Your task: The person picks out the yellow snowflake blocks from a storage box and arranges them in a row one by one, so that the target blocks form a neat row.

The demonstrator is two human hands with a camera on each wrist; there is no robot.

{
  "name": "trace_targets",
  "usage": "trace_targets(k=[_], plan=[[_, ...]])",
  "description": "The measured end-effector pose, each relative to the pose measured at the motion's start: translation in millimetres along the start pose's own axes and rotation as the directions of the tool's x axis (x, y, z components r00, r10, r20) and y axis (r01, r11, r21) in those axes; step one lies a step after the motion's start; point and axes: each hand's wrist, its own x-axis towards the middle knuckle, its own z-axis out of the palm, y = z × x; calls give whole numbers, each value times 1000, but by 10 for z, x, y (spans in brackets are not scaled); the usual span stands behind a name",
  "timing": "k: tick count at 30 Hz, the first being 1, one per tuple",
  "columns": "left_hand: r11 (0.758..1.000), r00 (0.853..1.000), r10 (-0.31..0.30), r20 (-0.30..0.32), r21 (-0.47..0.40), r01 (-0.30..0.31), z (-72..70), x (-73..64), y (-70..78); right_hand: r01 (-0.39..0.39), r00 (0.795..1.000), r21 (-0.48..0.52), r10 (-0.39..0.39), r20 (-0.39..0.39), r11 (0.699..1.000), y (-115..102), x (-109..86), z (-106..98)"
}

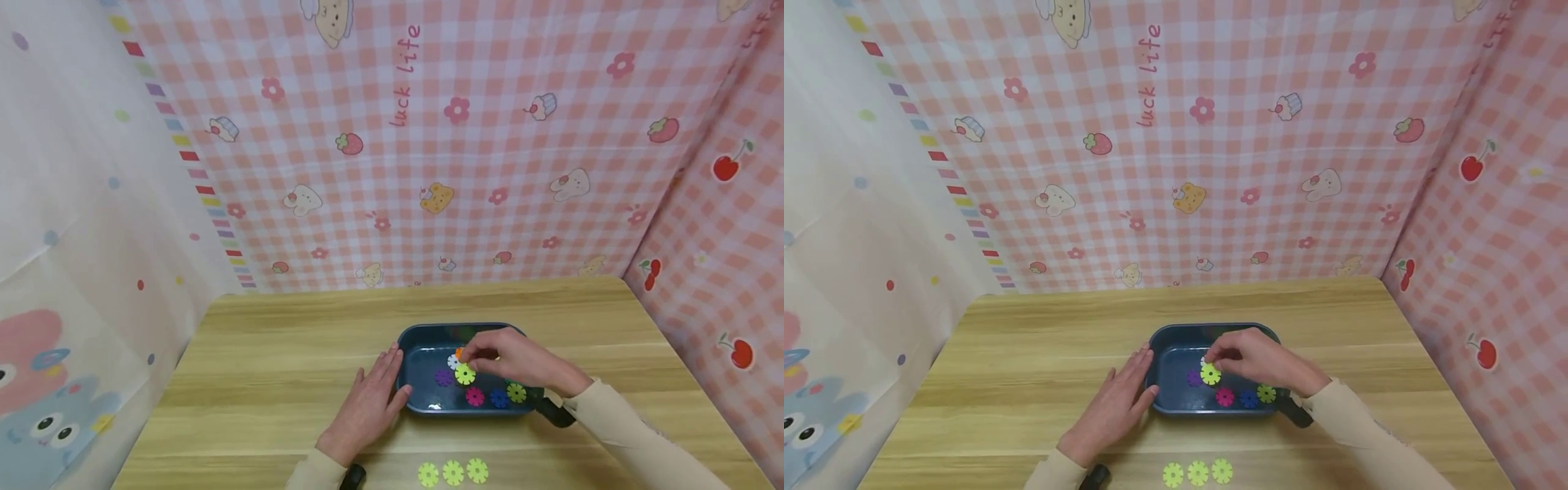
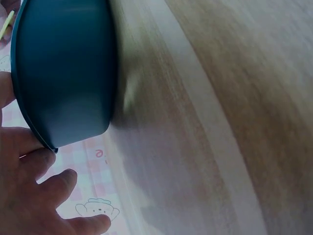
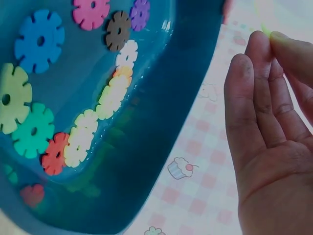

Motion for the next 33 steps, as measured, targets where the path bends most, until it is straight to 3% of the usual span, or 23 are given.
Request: trace_targets(k=[14, 25, 28, 33], plan=[[1000, 1000, -2, 12, -21, 2, 65, -27, 32, -16, 995, 58, 22, -94, 998, -102, -500, 136], [1000, 1000, 5, -6, -29, -5, 52, -8, 12, -46, 982, 102, 64, -180, 994, -107, -737, 256], [1000, 1000, 3, -8, -26, -3, 38, 6, 12, -37, 980, 103, 56, -190, 994, -80, -791, 286], [1000, 1000, 3, -7, -30, -3, 17, 13, 14, -100, 980, 146, 122, -156, 984, -48, -887, 343]])
